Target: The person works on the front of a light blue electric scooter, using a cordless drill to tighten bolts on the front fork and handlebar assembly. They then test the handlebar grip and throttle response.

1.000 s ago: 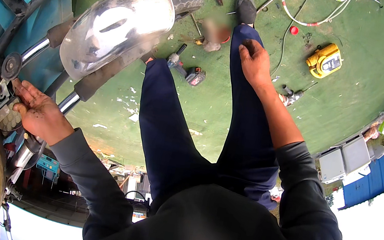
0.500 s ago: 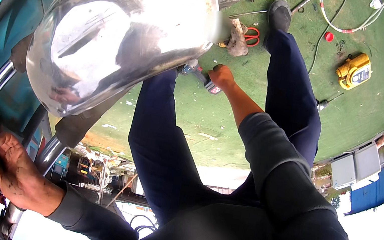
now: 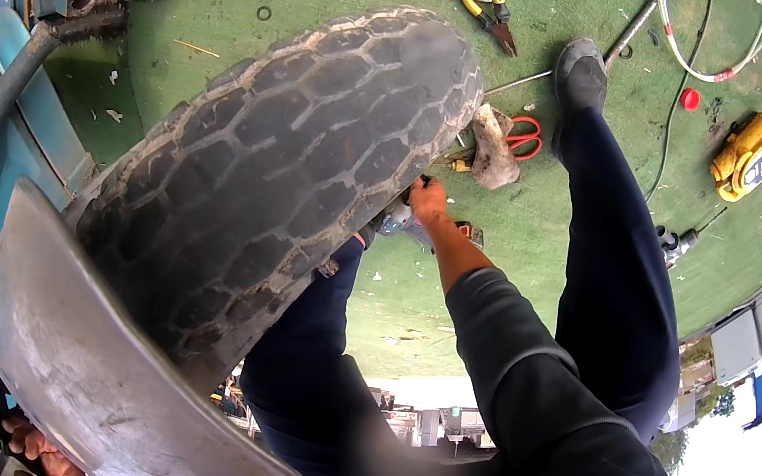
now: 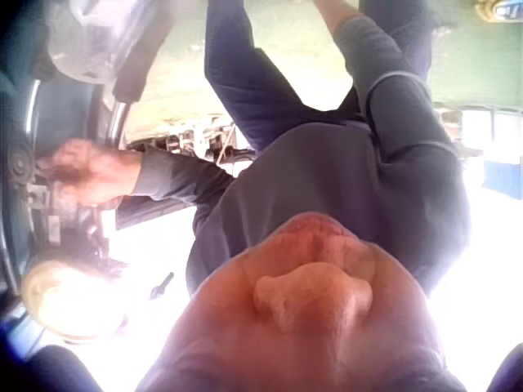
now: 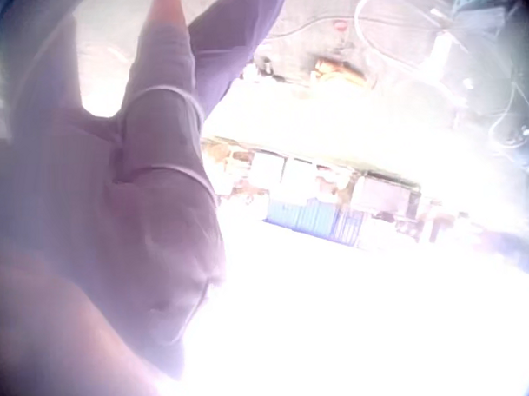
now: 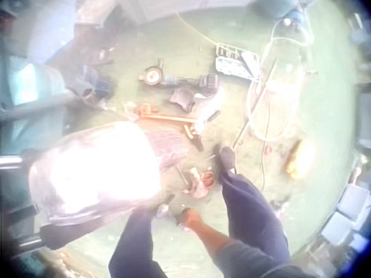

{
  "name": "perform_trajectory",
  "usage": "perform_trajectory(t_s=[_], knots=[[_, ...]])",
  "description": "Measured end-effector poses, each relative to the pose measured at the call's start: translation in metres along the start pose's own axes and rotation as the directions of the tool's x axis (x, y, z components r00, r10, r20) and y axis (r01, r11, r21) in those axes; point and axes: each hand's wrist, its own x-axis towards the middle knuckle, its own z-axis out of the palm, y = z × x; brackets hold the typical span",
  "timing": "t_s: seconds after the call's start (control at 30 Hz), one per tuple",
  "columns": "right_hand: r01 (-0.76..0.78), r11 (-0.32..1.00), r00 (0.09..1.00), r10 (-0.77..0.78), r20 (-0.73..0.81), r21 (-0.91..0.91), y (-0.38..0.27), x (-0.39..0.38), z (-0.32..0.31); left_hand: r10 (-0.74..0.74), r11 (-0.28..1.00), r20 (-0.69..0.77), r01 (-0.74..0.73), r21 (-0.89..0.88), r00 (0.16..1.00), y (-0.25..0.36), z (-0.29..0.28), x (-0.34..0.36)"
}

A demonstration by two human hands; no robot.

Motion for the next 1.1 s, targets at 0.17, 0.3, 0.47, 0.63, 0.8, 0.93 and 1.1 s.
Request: perform_trajectory(t_s=[0.17, 0.3, 0.47, 0.63, 0.8, 0.93, 1.1], knots=[[0.083, 0.993, 0.949, -0.052, -0.31, 0.089, -0.026, -0.08, -0.058, -0.158, 0.97, 0.122, 0.177, -0.164, 0.98, 0.114, 0.005, -0.04], [0.173, 0.924, 0.893, -0.002, -0.451, 0.34, -0.038, -0.126, -0.113, -0.13, 0.987, -0.036, 0.126, -0.097, 0.991, 0.205, -0.05, -0.06], [0.342, 0.783, 0.896, -0.105, -0.432, 0.519, -0.135, -0.222, -0.193, -0.165, 0.982, -0.056, 0.159, -0.107, 0.985, 0.216, -0.091, -0.065], [0.653, 0.715, 0.7, -0.443, -0.56, 0.25, -0.222, -0.233, -0.272, -0.1, 0.995, -0.121, 0.098, -0.029, 0.988, 0.208, -0.102, -0.062], [0.556, 0.51, 0.8, -0.116, -0.589, 0.656, -0.285, -0.174, -0.323, -0.028, 0.995, -0.17, 0.043, 0.09, 0.985, 0.2, -0.107, -0.053], [0.463, 0.265, 0.843, 0.164, -0.512, 0.846, -0.309, -0.125, -0.335, 0.007, 0.985, -0.263, 0.04, 0.17, 0.965, 0.201, -0.103, -0.056], [0.454, 0.525, 0.803, 0.109, -0.586, 0.72, -0.319, -0.079, -0.342, -0.048, 0.988, -0.272, 0.086, 0.13, 0.961, 0.204, -0.097, -0.055]])
